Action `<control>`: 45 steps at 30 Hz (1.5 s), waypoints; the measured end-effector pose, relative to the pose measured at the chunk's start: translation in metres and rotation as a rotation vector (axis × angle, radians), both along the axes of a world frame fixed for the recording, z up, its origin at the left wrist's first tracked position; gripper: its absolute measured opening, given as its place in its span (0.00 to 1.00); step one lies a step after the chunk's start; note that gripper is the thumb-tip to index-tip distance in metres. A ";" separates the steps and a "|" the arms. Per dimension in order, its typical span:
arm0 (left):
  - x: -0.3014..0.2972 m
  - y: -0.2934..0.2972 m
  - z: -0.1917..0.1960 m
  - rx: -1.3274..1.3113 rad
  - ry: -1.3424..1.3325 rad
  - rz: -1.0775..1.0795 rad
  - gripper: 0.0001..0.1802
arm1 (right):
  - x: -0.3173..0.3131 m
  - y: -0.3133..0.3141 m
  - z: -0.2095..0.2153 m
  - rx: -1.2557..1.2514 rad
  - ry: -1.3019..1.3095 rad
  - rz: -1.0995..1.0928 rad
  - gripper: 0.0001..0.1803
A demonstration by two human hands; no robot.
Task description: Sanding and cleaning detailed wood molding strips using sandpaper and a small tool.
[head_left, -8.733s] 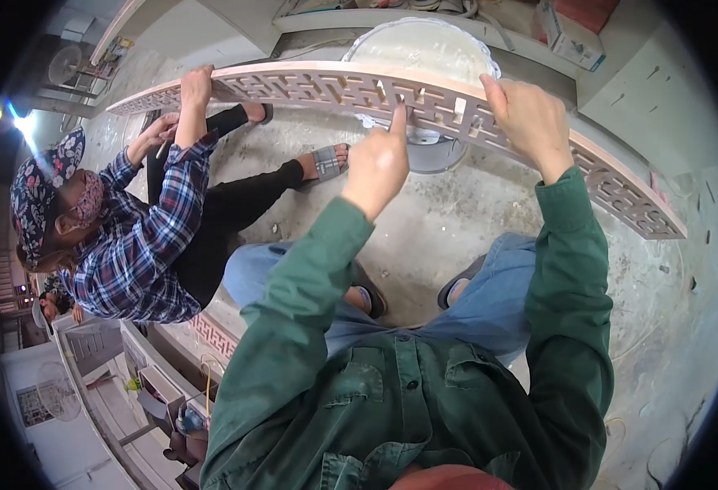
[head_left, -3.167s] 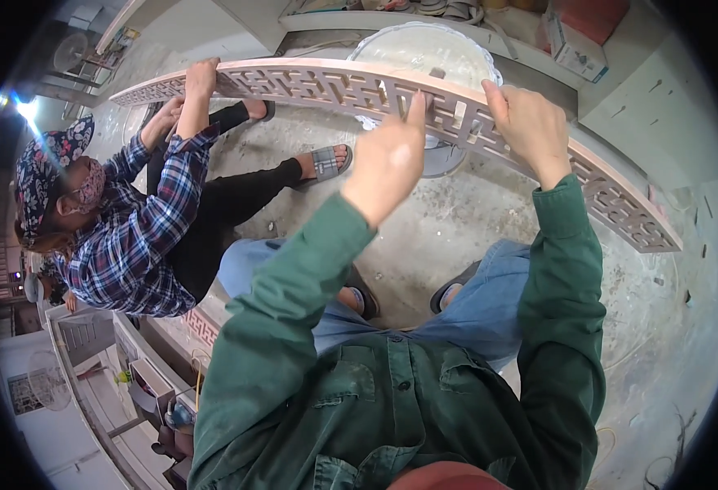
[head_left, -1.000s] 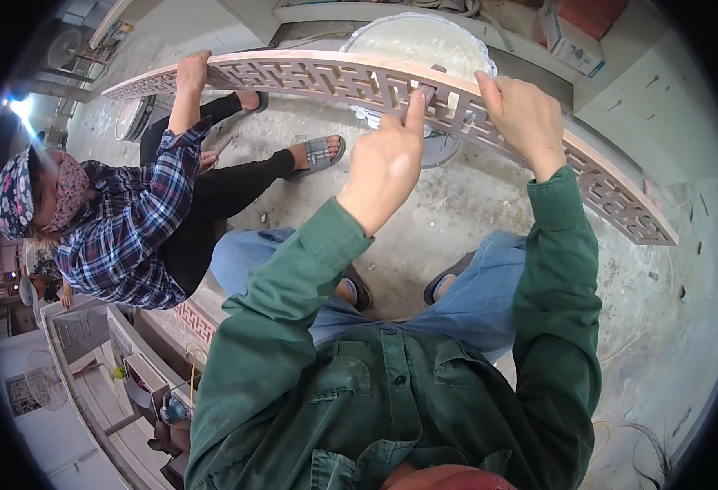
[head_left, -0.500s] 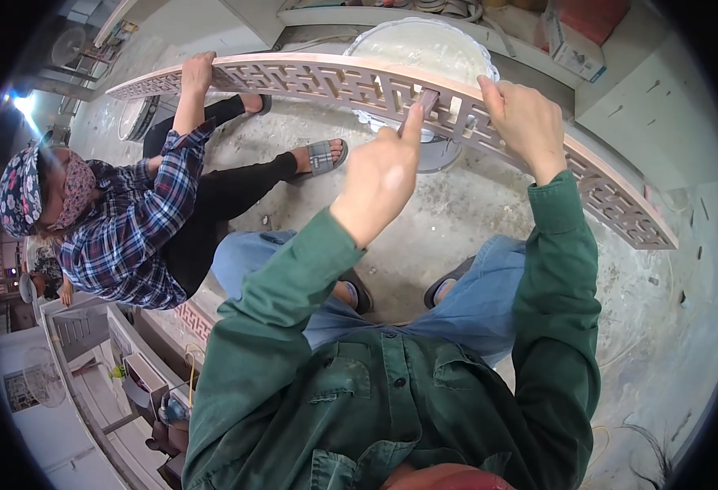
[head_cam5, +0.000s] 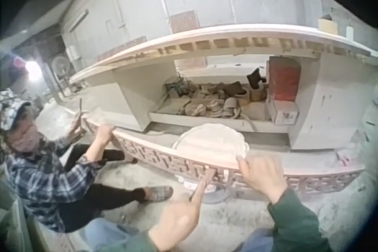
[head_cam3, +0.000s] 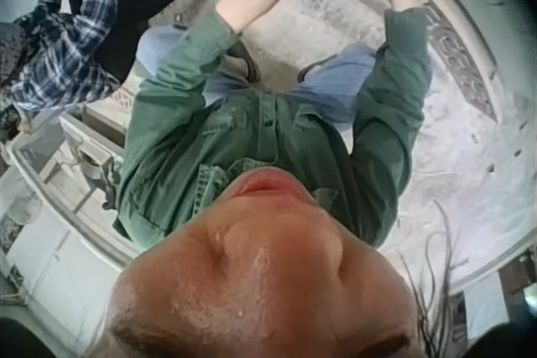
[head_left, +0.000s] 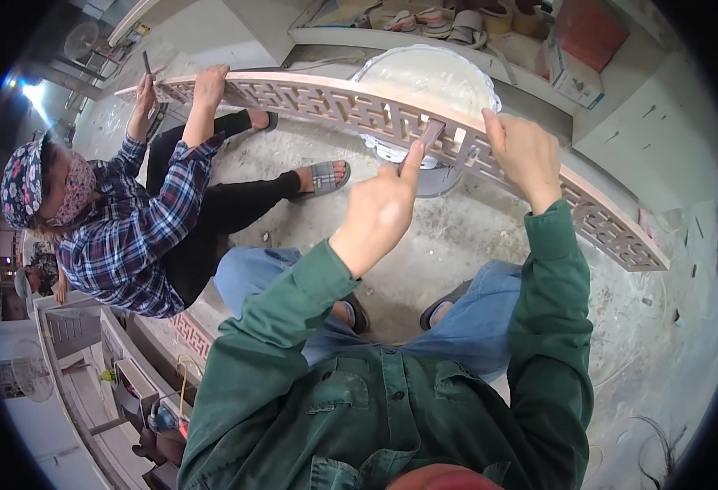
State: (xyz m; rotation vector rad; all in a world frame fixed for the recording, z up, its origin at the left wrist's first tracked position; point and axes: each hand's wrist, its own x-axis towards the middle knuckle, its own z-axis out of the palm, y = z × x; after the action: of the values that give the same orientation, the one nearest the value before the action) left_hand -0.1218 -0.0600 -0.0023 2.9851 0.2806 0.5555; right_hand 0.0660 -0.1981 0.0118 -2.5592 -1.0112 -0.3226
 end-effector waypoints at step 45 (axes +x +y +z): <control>0.005 -0.005 -0.024 -0.210 -0.056 -0.001 0.37 | 0.004 0.004 -0.004 -0.037 -0.035 0.005 0.27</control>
State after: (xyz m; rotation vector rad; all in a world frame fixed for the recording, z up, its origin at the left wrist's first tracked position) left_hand -0.1172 -0.0650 -0.0268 2.7635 0.3118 0.5702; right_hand 0.0698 -0.1942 0.0075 -2.5921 -1.0463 -0.3519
